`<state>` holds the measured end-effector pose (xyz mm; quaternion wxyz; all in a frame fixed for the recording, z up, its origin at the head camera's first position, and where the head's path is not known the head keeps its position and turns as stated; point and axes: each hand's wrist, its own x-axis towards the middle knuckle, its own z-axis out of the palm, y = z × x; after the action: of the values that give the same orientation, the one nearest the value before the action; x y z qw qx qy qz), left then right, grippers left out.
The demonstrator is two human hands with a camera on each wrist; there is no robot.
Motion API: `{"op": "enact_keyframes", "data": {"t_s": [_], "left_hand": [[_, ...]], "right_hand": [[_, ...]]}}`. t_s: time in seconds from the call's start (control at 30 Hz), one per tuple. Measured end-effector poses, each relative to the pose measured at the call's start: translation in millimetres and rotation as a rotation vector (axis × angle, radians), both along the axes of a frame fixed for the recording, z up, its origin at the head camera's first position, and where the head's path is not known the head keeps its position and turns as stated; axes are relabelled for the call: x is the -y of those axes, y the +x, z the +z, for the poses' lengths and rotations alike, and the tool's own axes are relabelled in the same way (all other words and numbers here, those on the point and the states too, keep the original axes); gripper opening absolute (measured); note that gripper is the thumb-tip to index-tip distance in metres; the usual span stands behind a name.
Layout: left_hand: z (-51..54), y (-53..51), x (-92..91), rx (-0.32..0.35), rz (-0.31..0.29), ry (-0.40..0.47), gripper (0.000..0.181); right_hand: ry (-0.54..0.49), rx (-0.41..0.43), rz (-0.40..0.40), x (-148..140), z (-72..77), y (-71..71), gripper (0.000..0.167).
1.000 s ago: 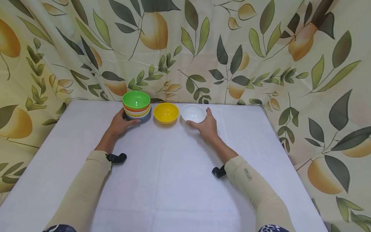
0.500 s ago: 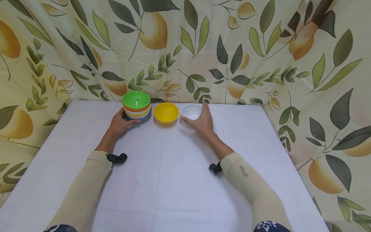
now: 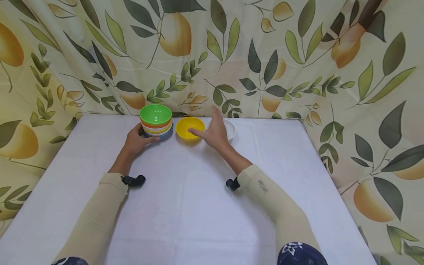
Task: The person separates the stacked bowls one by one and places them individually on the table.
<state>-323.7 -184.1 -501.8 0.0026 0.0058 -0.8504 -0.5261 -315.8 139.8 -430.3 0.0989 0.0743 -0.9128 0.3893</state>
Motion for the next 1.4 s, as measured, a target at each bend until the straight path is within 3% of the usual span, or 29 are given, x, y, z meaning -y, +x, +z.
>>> {"op": "enact_keyframes", "data": {"t_s": [0.2, 0.57, 0.8, 1.4], "left_hand": [[1.5, -0.6, 5.3, 0.007, -0.016, -0.001, 0.118], [-0.6, 2.6, 7.7, -0.005, -0.073, 0.014, 0.113], [1.2, 1.8, 7.9, -0.007, -0.105, 0.005, 0.116], [3.6, 3.8, 6.1, -0.010, -0.104, -0.013, 0.113]], "right_hand": [[-0.002, 0.017, 0.055, 22.4, 7.3, -7.7, 0.128], [-0.050, 0.072, 0.098, 45.0, 6.3, -17.6, 0.123], [-0.020, 0.056, 0.152, 56.9, 15.7, -24.5, 0.123], [-0.071, 0.119, 0.231, 83.9, 17.8, -37.5, 0.116]]}}
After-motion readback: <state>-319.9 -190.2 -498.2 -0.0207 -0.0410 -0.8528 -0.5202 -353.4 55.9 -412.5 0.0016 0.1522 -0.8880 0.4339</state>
